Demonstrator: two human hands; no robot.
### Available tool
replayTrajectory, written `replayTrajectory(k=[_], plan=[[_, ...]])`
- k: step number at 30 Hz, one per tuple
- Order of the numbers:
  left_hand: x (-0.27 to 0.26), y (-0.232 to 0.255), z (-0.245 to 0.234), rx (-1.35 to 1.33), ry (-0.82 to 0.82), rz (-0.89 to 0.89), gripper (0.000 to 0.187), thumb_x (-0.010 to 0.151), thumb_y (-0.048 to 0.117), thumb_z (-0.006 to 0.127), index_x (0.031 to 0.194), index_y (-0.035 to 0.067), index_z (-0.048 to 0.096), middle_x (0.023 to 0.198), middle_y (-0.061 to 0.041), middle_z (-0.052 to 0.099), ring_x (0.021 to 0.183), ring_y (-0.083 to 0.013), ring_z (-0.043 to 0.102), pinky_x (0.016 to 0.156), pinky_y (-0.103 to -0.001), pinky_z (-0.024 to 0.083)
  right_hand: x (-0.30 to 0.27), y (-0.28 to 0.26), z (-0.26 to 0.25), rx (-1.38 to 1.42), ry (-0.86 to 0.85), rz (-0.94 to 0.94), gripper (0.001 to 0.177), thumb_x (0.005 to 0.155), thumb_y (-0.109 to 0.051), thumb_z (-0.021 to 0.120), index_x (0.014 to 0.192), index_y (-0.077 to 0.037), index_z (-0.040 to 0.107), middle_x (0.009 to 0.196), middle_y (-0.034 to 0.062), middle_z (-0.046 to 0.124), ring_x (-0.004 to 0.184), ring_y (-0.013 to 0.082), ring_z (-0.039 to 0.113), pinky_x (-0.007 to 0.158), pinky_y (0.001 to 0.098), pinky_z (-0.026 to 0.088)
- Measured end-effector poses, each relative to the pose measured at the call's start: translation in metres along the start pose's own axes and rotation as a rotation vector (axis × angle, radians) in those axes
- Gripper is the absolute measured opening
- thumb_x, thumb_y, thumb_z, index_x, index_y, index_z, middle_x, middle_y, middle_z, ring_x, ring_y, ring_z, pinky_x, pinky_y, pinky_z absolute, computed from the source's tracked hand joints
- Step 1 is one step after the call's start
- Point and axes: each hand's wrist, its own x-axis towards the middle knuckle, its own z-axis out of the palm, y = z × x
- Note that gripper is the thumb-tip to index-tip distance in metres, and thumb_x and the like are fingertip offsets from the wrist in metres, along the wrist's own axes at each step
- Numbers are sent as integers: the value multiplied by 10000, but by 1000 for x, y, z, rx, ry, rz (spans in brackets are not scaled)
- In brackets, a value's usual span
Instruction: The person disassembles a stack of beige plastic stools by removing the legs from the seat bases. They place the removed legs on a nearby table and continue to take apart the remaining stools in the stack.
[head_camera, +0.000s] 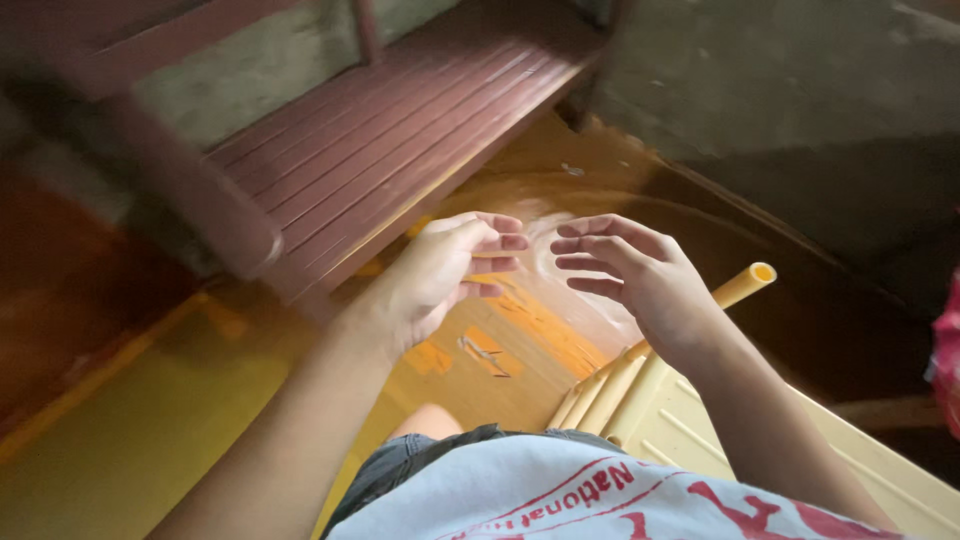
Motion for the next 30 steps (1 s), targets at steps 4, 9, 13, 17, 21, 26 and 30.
replayTrajectory(k=[4, 9, 13, 17, 21, 26, 30], plan=[[50, 14, 15, 60, -159, -2, 283, 985, 204, 449, 1122, 82, 664, 1107, -63, 721, 1022, -175, 687, 849, -371, 536, 20, 5, -19, 18, 105, 7, 307, 970, -147, 508, 1197, -9, 661, 1167, 123, 739, 1092, 226, 714, 964, 367, 565], [109, 39, 26, 170, -332, -57, 272, 967, 189, 465, 1120, 83, 662, 1094, -57, 737, 1005, -171, 674, 837, -368, 543, 34, 16, -23, 85, 320, 76, 317, 971, -152, 506, 1197, -10, 678, 1152, 110, 744, 1075, 214, 718, 940, 362, 567], [151, 64, 36, 257, -479, -127, 285, 946, 184, 475, 1132, 83, 666, 1107, -48, 741, 1012, -173, 671, 843, -374, 549, 42, 8, -22, 130, 499, 140, 326, 976, -174, 498, 1196, -25, 687, 1136, 93, 748, 1058, 200, 723, 919, 351, 573], [186, 75, 44, 315, -633, -180, 293, 937, 176, 481, 1125, 77, 683, 1119, -49, 739, 1022, -175, 674, 846, -386, 548, 49, 4, -22, 172, 657, 144, 331, 981, -190, 488, 1195, -36, 689, 1116, 86, 749, 1032, 201, 724, 893, 353, 577], [215, 71, 71, 361, -788, -272, 276, 937, 158, 491, 1132, 89, 673, 1128, -45, 731, 1036, -181, 663, 864, -391, 542, 38, 11, -29, 211, 828, 186, 311, 991, -191, 500, 1196, -45, 682, 1103, 84, 737, 1029, 196, 716, 899, 351, 577], [229, 56, 122, 424, -947, -325, 277, 949, 160, 477, 1134, 78, 665, 1126, -49, 729, 1045, -193, 657, 873, -405, 543, 7, 28, -46, 326, 1027, 200, 294, 1002, -189, 493, 1191, -52, 672, 1103, 78, 734, 1037, 186, 705, 892, 350, 575], [244, 37, 166, 474, -1035, -331, 289, 949, 162, 467, 1140, 78, 667, 1136, -58, 729, 1065, -196, 664, 871, -406, 550, -11, 41, -74, 355, 1163, 230, 264, 986, -191, 525, 1168, -71, 674, 1073, 83, 728, 1007, 202, 707, 873, 357, 581]])
